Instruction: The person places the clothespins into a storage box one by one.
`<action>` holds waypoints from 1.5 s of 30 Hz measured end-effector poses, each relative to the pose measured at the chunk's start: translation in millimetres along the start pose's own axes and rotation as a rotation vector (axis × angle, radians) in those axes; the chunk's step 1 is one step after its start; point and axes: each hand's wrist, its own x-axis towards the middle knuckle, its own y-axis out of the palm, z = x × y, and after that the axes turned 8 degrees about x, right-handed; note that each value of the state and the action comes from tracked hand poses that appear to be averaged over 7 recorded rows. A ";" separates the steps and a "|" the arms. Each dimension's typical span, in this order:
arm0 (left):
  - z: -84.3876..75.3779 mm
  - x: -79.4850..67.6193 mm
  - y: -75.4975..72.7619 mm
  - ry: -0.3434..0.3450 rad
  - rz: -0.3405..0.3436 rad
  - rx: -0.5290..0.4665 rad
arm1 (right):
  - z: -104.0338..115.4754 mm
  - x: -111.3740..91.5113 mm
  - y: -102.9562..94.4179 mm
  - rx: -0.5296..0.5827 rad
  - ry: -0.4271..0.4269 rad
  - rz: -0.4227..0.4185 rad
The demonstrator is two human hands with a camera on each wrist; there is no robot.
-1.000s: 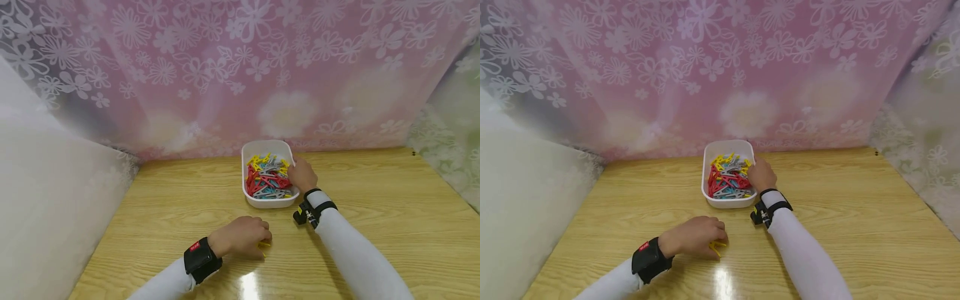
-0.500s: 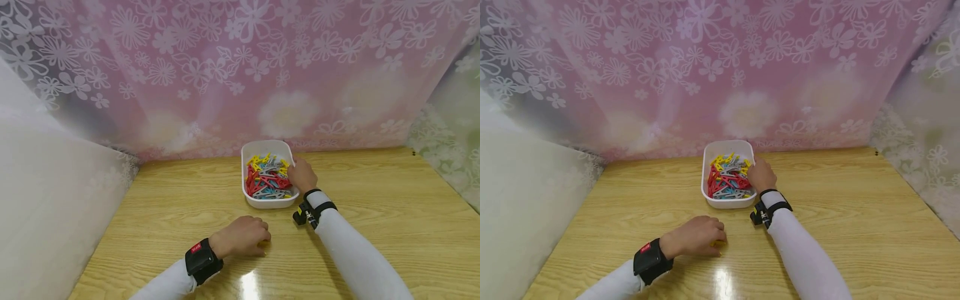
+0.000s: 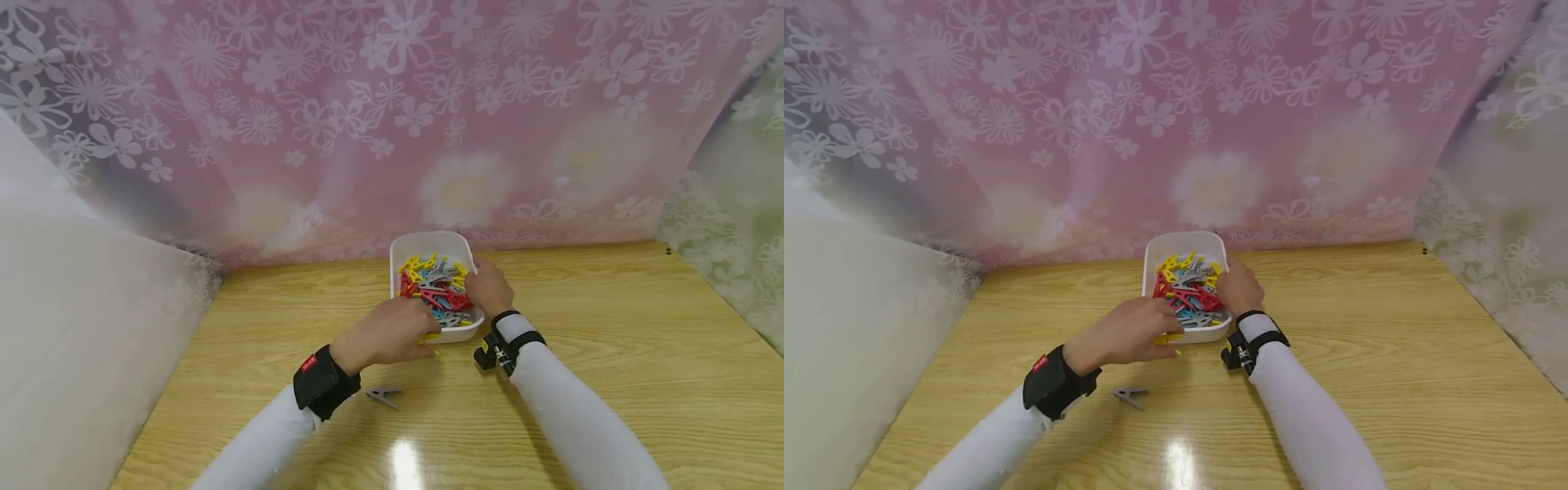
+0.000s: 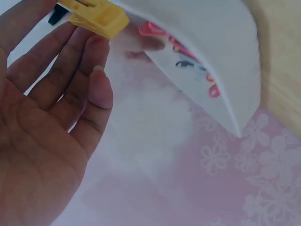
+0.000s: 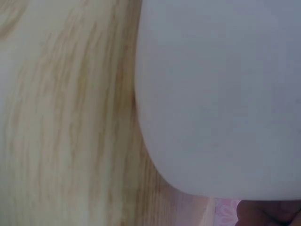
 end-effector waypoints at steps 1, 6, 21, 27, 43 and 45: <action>3.3 3.4 -1.4 0.000 -0.002 -0.003 | 0.4 -0.1 -0.1 0.000 -0.005 0.000; 29.4 29.7 -4.3 -0.088 0.010 -0.016 | 2.9 -0.3 -1.4 -0.011 -0.013 -0.009; 62.7 59.4 8.3 -0.271 0.068 -0.006 | 5.4 -3.3 0.0 -0.009 -0.015 -0.005; 66.6 42.8 13.0 -0.314 0.038 -0.081 | 3.7 -1.2 -0.5 -0.016 -0.020 -0.004; 21.2 -36.2 18.6 -0.164 0.234 -0.438 | 0.9 3.3 -5.8 0.014 -0.001 0.006; 11.1 -44.6 28.1 -0.182 0.314 -0.430 | 0.2 1.6 -1.7 0.011 0.000 0.012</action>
